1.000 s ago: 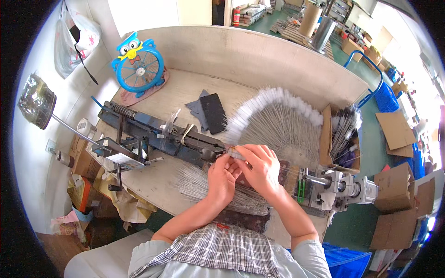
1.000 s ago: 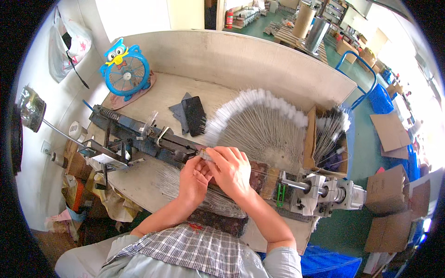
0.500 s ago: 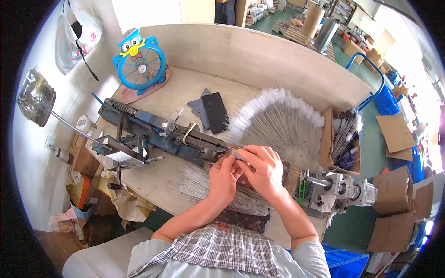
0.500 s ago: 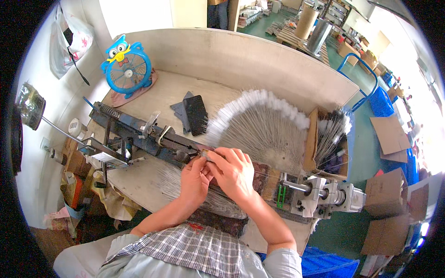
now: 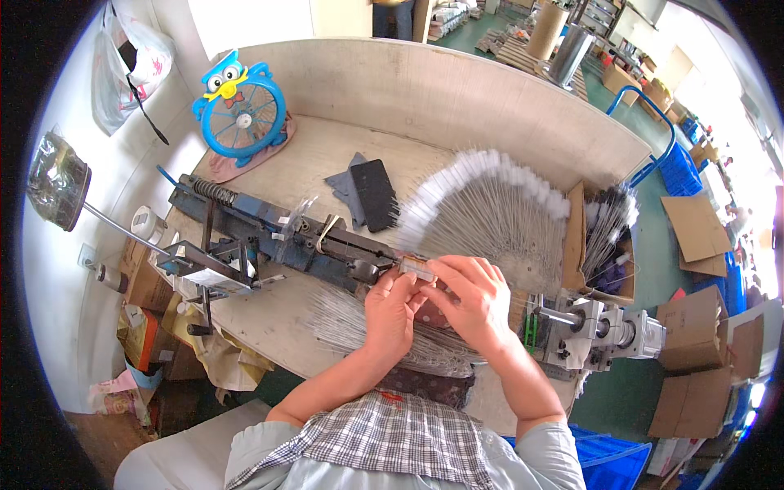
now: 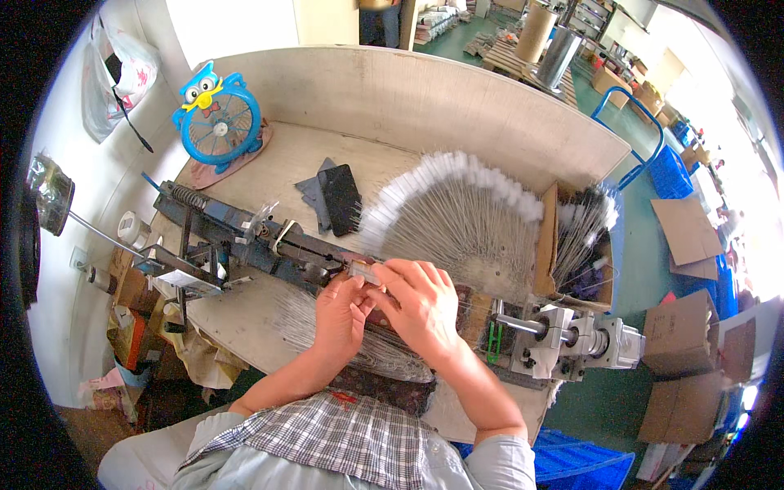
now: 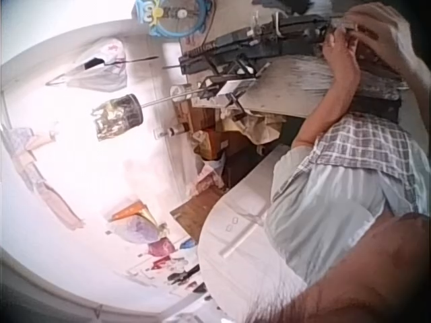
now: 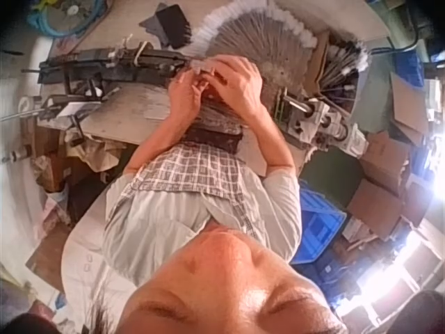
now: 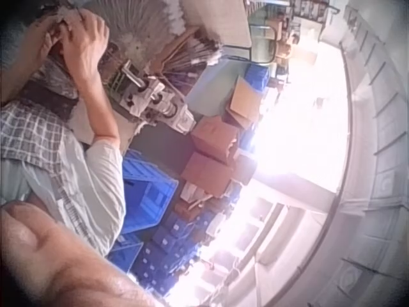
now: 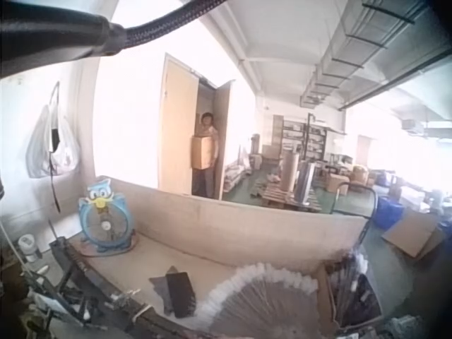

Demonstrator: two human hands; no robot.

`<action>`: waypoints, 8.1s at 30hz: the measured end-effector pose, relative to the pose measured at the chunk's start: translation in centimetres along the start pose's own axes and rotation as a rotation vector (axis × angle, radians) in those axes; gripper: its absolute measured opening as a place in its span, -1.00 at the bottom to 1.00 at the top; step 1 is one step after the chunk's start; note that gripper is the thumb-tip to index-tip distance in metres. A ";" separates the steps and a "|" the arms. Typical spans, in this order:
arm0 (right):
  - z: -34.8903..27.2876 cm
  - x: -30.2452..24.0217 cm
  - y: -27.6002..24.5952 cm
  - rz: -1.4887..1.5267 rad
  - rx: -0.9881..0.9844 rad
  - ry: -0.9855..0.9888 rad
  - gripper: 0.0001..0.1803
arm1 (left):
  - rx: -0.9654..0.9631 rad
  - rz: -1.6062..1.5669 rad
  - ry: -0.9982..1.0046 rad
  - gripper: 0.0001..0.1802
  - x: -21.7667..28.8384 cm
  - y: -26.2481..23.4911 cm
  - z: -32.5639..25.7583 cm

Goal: The person is assembling and packaging small industrial or cleaning brushes, possibly bottle brushes, by attaching components and placing them in groups.

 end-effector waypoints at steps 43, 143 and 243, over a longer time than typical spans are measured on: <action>-12.0 4.5 4.1 -0.019 -0.932 0.177 -0.70 | 0.802 0.199 0.782 -0.58 33.7 -30.4 -5.2; -10.9 4.0 3.3 -0.152 -0.842 0.168 -0.76 | -1.176 1.324 0.774 -0.77 -0.2 6.7 -5.5; 4.1 -0.9 5.6 -0.013 -0.331 0.016 -0.91 | -0.218 1.032 -0.235 -0.50 5.1 -0.2 -0.9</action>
Point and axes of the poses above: each hand's wrist, its own z-axis towards the middle knuckle, its own y-axis out of the palm, x = y × z, the point moved 6 cm from there along z, towards the middle knuckle, and after that the axes turned 14 degrees about -z, right-handed, at the moved point
